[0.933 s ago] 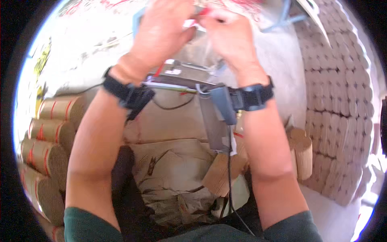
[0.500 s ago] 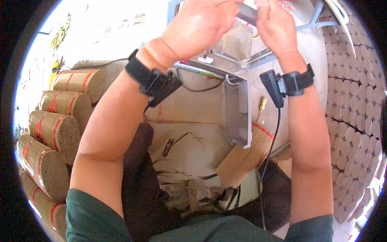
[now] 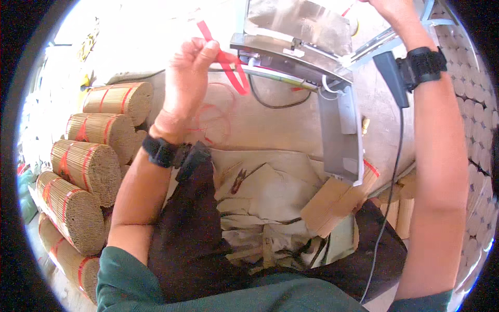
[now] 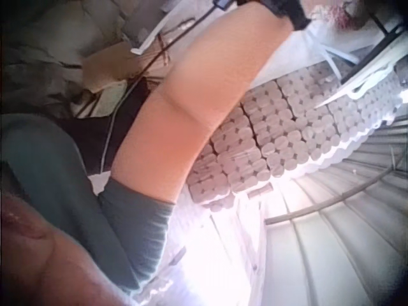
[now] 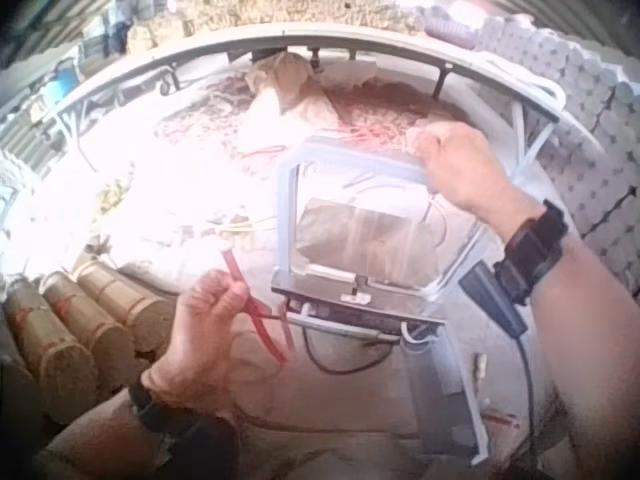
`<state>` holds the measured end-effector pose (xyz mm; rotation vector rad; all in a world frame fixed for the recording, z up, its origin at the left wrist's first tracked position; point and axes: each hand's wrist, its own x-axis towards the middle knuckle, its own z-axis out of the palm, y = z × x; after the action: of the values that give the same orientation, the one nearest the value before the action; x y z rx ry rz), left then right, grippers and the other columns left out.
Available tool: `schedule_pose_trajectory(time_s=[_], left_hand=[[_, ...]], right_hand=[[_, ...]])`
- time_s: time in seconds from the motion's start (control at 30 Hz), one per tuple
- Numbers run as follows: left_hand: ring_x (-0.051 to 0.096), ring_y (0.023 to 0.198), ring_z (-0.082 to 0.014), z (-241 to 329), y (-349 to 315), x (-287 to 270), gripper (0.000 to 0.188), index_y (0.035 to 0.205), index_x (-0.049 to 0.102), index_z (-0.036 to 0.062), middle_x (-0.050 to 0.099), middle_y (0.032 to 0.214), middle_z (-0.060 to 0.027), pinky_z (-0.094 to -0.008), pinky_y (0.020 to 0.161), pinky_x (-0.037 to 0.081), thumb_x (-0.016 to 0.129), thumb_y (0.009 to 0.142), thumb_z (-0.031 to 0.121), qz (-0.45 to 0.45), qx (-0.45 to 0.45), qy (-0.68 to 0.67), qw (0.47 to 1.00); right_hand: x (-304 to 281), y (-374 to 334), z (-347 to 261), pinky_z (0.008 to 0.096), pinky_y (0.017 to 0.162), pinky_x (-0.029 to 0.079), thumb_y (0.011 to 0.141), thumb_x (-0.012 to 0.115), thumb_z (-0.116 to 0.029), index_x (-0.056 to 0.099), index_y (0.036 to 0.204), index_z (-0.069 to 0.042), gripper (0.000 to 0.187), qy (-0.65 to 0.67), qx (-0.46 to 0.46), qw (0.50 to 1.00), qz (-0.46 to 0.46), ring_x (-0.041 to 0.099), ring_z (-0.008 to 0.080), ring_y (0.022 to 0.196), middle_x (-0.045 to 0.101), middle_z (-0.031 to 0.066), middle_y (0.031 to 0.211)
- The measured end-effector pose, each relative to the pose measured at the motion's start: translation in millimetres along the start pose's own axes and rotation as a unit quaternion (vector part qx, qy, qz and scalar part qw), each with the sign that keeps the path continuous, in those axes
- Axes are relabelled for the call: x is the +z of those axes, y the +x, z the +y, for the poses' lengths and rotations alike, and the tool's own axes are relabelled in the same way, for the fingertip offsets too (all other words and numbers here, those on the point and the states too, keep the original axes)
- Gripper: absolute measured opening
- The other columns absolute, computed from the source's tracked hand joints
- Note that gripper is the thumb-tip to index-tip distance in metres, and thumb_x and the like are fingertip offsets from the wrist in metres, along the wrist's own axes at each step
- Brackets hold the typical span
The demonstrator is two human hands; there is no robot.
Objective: Weighing bundles of incense or bamboo sticks on a digital scale and applying decorative labels.
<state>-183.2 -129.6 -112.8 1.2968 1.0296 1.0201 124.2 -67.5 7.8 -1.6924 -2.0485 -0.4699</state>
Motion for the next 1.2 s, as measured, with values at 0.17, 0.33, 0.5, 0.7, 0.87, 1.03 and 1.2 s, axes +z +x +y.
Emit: schedule_pose_trajectory(time_s=[0.17,0.33,0.5,0.7,0.87,1.03,1.2], left_hand=[[0.056,0.071,-0.0079,-60.7,6.0,5.7,0.011,0.089,0.065,0.0016,0.065,0.077,-0.0019,-0.0227,0.067,0.046,0.062,0.087,0.012,0.033,-0.057,0.081,0.995],[0.055,0.071,-0.0051,-91.8,14.5,16.5,0.012,0.087,0.067,0.0026,0.063,0.074,-0.0018,-0.0219,0.064,0.046,0.064,0.085,0.014,-0.049,-0.1,0.217,0.97],[0.059,0.079,-0.0254,-113.9,28.0,22.8,0.007,0.078,0.069,0.0076,0.064,0.081,-0.0084,-0.0357,0.072,0.047,0.067,0.074,0.014,0.013,0.116,0.357,0.927],[0.052,0.107,-0.0343,-123.9,30.9,31.3,0.012,0.075,0.072,0.0103,0.055,0.119,-0.0152,-0.0415,0.088,0.047,0.07,0.066,0.017,0.097,0.207,0.39,0.892],[0.053,0.109,-0.0347,-126.5,34.4,37.6,0.01,0.072,0.072,0.0094,0.056,0.119,-0.0157,-0.0404,0.087,0.048,0.069,0.064,0.016,0.106,0.197,0.384,0.896],[0.054,0.107,-0.0344,-132.7,37.4,35.9,0.01,0.071,0.072,0.0089,0.057,0.117,-0.0166,-0.04,0.086,0.048,0.068,0.064,0.015,0.105,0.188,0.379,0.9],[0.054,0.106,-0.0341,-134.4,37.0,33.6,0.009,0.07,0.071,0.0081,0.057,0.117,-0.0166,-0.0402,0.086,0.048,0.068,0.065,0.015,0.107,0.206,0.371,0.899]], right_hand=[[-5.0,7.4,-9.7,0.0388,0.066,0.047,0.091,0.047,-0.035,0.064,0.078,0.001,0.041,0.098,0.172,0.975,-0.104,0.061,0.0284,0.064,0.062,0.0174,0.068],[1.0,10.4,-14.2,0.0323,0.054,0.046,0.091,0.051,-0.032,0.064,0.077,-0.001,0.036,0.155,0.225,0.957,-0.1,0.059,0.0207,0.054,0.061,0.0106,0.062],[13.4,18.7,10.2,0.0241,0.063,0.046,0.09,0.055,-0.025,0.065,0.096,-0.002,0.025,0.222,0.256,0.932,-0.13,0.057,0.011,0.066,0.064,0.0042,0.079],[29.6,23.3,34.4,0.0216,0.071,0.045,0.094,0.049,-0.036,0.063,0.116,-0.006,0.04,0.202,0.235,0.945,-0.102,0.059,0.0075,0.075,0.066,0.0026,0.093],[28.4,20.0,41.6,0.0234,0.068,0.045,0.092,0.05,-0.04,0.066,0.106,-0.005,0.041,0.161,0.264,0.938,-0.157,0.058,0.0088,0.07,0.066,0.0033,0.086],[30.6,20.4,49.3,0.0227,0.069,0.045,0.092,0.052,-0.039,0.067,0.105,-0.005,0.04,0.169,0.254,0.94,-0.152,0.059,0.0094,0.072,0.067,0.0043,0.087],[31.7,20.7,53.4,0.0232,0.07,0.045,0.092,0.052,-0.04,0.066,0.106,-0.005,0.04,0.177,0.272,0.933,-0.156,0.059,0.0095,0.073,0.067,0.0045,0.087]])
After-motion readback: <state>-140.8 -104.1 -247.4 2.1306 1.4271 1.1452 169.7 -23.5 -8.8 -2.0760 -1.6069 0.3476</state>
